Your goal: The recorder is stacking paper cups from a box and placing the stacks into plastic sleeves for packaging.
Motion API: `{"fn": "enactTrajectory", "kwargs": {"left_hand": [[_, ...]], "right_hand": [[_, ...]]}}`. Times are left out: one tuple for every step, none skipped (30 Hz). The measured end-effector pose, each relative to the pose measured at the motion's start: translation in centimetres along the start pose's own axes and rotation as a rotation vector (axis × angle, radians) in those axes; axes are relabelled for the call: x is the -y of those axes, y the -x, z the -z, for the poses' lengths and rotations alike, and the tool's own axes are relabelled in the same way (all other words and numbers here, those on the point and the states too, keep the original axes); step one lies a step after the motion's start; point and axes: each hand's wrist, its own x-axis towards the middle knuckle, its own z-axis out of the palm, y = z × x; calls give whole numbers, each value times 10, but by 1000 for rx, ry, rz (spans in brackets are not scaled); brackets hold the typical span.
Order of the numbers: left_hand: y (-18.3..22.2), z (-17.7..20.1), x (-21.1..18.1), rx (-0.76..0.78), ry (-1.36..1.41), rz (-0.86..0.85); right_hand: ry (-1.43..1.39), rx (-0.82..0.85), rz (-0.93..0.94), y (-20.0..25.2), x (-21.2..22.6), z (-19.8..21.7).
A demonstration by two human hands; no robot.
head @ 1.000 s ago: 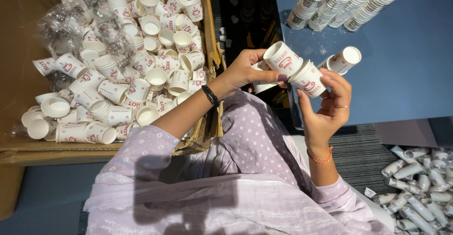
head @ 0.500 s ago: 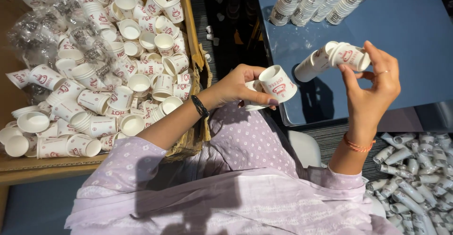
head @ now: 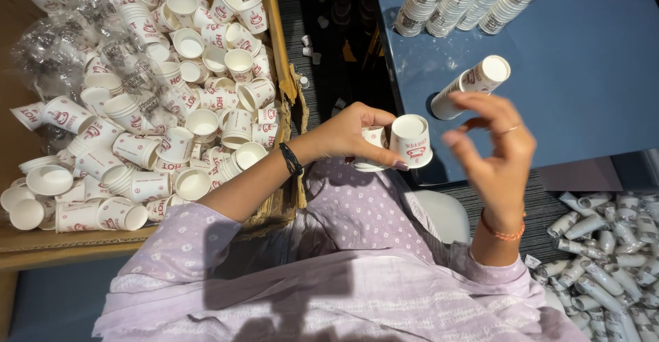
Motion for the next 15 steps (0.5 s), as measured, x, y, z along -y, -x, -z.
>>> {"fn": "enactTrajectory", "kwargs": {"left_hand": [[1,0,1,1,1,4],[1,-1,2,19,-28,-2],[2,-1,2,36,-58,-10],[2,-1,1,36,-58,-8],[2,-1,0,26,-72,15],[1,-1,-1,17,-86,38],[0,-4,-6,17,-88,38],[-1,-6,-12,3,-35,62],[-3,-8,-18,-9,17,85],[-3,-5,-13,-8,16,83],[-3,-3,-8,-21,44,27],[-3,-1,-2,-33,71,-28],[-3,0,1,-33,71,-31],[-3,2,4,-62,65,-66],[-3,3,7,-92,59,-99]], "right_hand": [[-2,-1,-3,1,5,-7],[14,118,-5,3,11,-13],[28,239,-2,4,17,-19],[27,238,-3,6,14,-20],[49,220,36,8,10,-21],[71,202,75,10,7,-21],[71,201,76,12,-5,-18],[-41,63,9,15,-16,-15],[-153,-78,-55,17,-28,-11],[-152,-78,-53,8,-36,-7],[-116,-199,12,1,-44,-2],[-79,-316,80,-7,-53,3],[-78,-316,82,-14,-57,5],[-6,-368,100,-21,-61,6],[65,-420,115,-27,-65,8]]}}
